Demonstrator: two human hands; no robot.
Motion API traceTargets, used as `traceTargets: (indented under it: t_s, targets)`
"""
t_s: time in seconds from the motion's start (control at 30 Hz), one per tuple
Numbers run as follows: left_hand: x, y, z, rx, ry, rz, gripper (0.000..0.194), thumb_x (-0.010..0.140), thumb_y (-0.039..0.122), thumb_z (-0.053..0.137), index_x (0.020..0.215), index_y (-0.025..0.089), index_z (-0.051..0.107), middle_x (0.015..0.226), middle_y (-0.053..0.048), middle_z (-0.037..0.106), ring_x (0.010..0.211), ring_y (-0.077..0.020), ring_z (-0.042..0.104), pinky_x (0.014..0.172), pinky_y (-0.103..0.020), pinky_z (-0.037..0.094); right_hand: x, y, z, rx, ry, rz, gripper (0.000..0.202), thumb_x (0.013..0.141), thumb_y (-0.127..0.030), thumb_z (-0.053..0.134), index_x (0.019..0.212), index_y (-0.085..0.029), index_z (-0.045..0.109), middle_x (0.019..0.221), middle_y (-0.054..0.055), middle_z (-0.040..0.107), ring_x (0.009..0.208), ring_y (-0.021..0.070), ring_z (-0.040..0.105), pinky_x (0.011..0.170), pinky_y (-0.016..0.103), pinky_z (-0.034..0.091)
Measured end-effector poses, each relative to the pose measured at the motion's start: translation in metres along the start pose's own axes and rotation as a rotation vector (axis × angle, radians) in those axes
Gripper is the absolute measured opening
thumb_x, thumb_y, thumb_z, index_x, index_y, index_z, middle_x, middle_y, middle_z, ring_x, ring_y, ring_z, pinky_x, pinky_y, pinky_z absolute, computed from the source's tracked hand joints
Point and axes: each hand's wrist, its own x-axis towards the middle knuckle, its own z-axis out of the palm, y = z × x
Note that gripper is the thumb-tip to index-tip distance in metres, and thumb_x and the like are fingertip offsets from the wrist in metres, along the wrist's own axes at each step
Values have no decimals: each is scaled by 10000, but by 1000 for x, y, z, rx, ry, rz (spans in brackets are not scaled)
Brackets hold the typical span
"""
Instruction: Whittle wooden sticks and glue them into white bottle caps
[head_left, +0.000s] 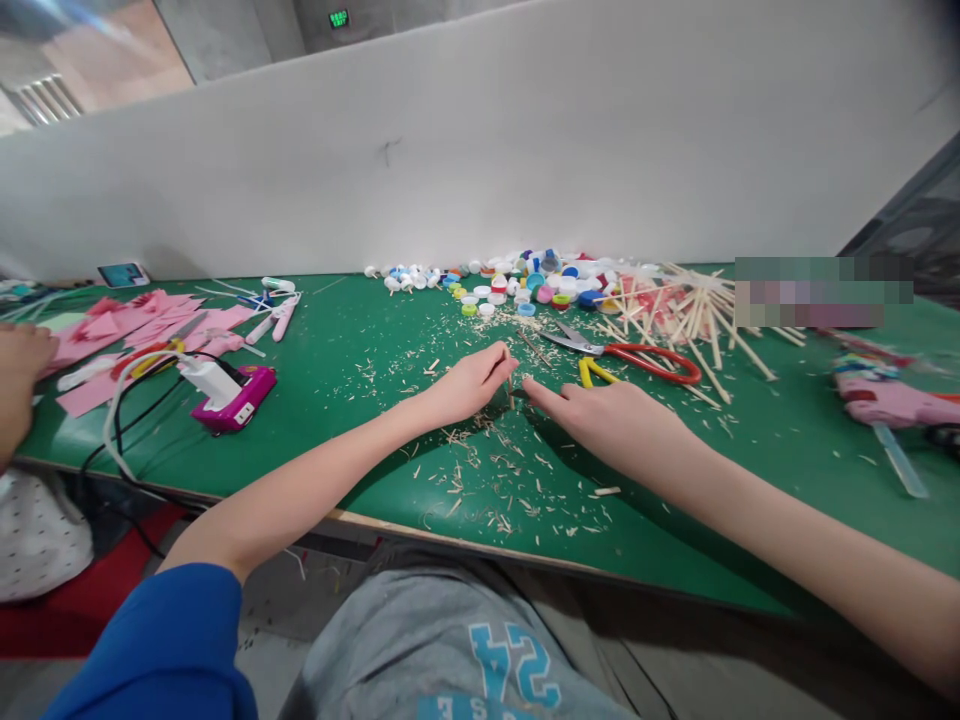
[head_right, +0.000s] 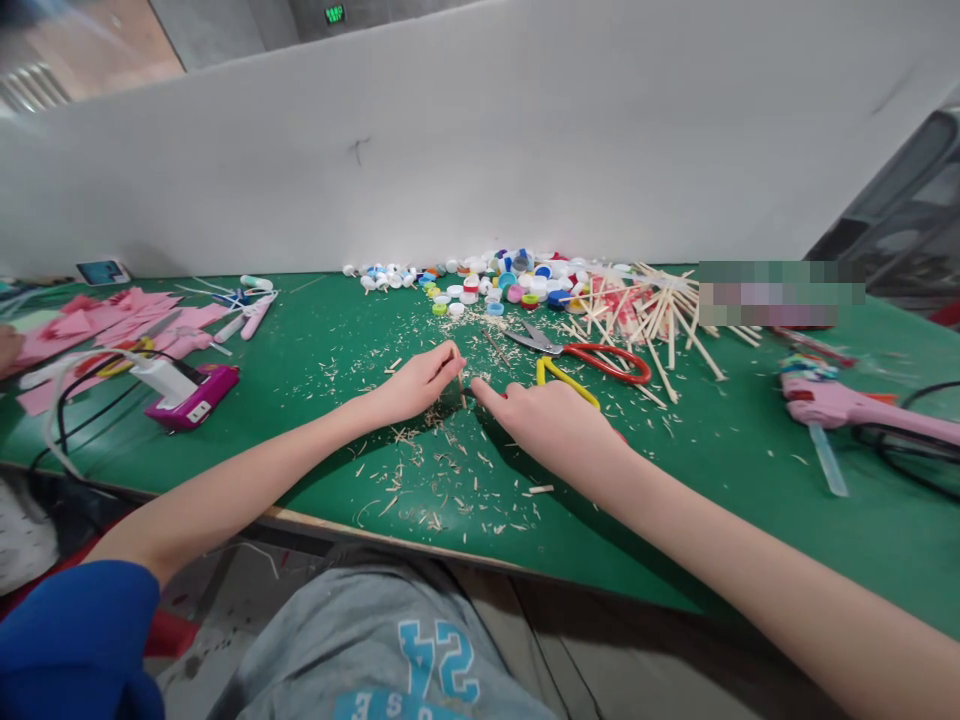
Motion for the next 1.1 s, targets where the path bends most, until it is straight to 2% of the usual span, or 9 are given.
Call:
traceTargets:
  t_s: [0.27, 0.5, 0.67, 0.8, 1.1]
  targets:
    - [1, -1, 0, 0, -10, 22, 290, 999, 426, 312, 815, 209, 371, 718, 29, 472, 655, -116, 425, 671, -272, 354, 1, -3, -13, -29, -79, 4, 719, 722, 63, 401, 1411, -140, 433, 687, 13, 587, 456, 127, 449, 431, 295, 171]
    - [1, -2, 2, 15, -10, 42, 283, 1002, 412, 292, 813, 212, 356, 714, 20, 467, 641, -123, 410, 658, -283, 354, -1, -5, -1, -19, 19, -29, 645, 735, 50, 419, 1350, -140, 464, 636, -7, 583, 420, 103, 418, 444, 294, 156]
    - [2, 2, 5, 21, -16, 82, 239, 998, 343, 323, 804, 207, 359, 745, 1, 475, 668, -132, 423, 683, -295, 358, -3, -12, -1, -9, -62, -26, 617, 766, 34, 416, 1355, -147, 444, 688, 14, 602, 465, 111, 494, 452, 298, 127]
    - [2, -2, 4, 8, -14, 78, 254, 1001, 369, 299, 809, 211, 350, 728, 10, 465, 658, -132, 426, 673, -294, 354, -5, -13, -2, -10, -108, -8, 627, 781, 25, 417, 1376, -176, 420, 737, 25, 614, 495, 113, 504, 462, 297, 123]
    - [2, -7, 4, -7, -21, 53, 255, 1002, 379, 275, 830, 213, 364, 742, 8, 488, 676, -140, 449, 702, -296, 369, -7, -8, 3, -71, 67, 39, 511, 835, -56, 419, 1320, -201, 488, 677, 9, 578, 454, 107, 419, 447, 297, 113]
